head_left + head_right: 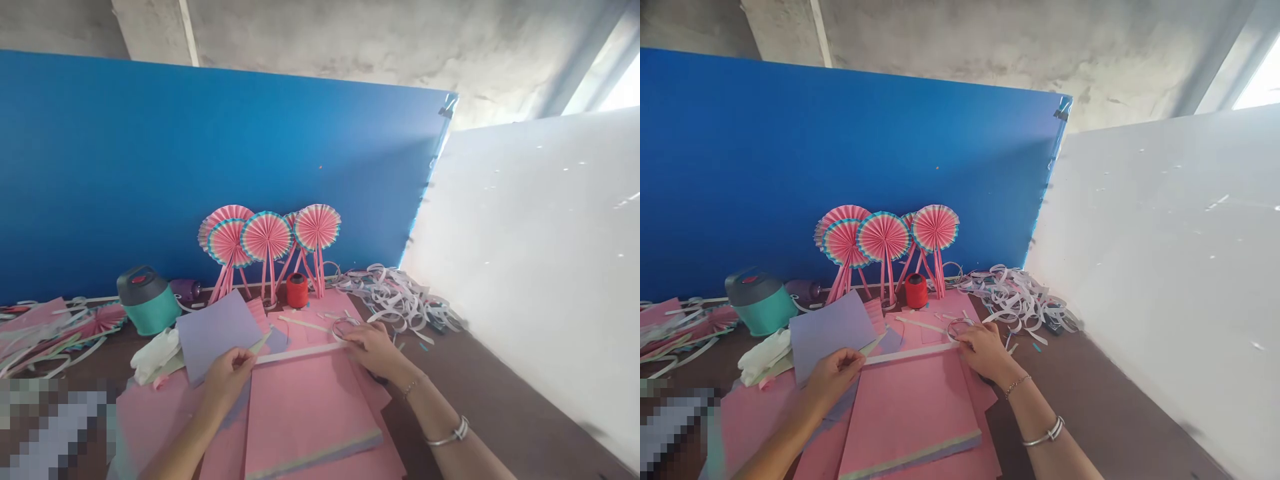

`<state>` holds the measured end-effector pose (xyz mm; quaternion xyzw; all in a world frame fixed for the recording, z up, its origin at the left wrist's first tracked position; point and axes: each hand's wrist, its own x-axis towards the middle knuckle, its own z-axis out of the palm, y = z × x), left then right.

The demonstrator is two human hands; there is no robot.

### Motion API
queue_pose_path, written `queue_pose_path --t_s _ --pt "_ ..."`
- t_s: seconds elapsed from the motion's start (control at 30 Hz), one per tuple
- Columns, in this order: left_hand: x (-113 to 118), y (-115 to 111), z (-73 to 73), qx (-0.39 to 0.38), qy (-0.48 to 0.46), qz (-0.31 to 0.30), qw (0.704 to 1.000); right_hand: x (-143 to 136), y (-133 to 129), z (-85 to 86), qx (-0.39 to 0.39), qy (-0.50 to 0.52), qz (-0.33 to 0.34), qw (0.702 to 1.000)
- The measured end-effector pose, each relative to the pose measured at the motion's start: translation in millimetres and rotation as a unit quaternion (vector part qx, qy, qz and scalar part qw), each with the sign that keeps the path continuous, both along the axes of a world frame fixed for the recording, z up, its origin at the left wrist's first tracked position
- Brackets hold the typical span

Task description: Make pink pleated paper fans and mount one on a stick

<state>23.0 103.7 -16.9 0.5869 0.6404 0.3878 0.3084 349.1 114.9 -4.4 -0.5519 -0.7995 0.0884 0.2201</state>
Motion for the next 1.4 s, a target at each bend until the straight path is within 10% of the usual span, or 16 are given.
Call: queue_pose_path --t_s 0.73,1.03,1.27,1.4 --pt "-2.1 1.1 -3.2 0.008 -0.011 0.004 1.000 -12.4 -5.0 13.3 0.017 0.020 -0.028 0.999" --pt "3.1 -6.3 16.5 0.051 -0.002 0.024 0.998 -13.1 -2.9 14.2 0.060 0.086 -0.042 0.994" --pt "13.3 -25.0 32.6 0.200 0.032 0.034 0.979 -15.3 -3.9 25.0 0.041 0.256 -0.047 0.965" --pt "0.4 -30.7 48.1 0.330 0.070 0.069 0.939 14.6 4.1 21.5 0.028 0.391 -0.193 0.900"
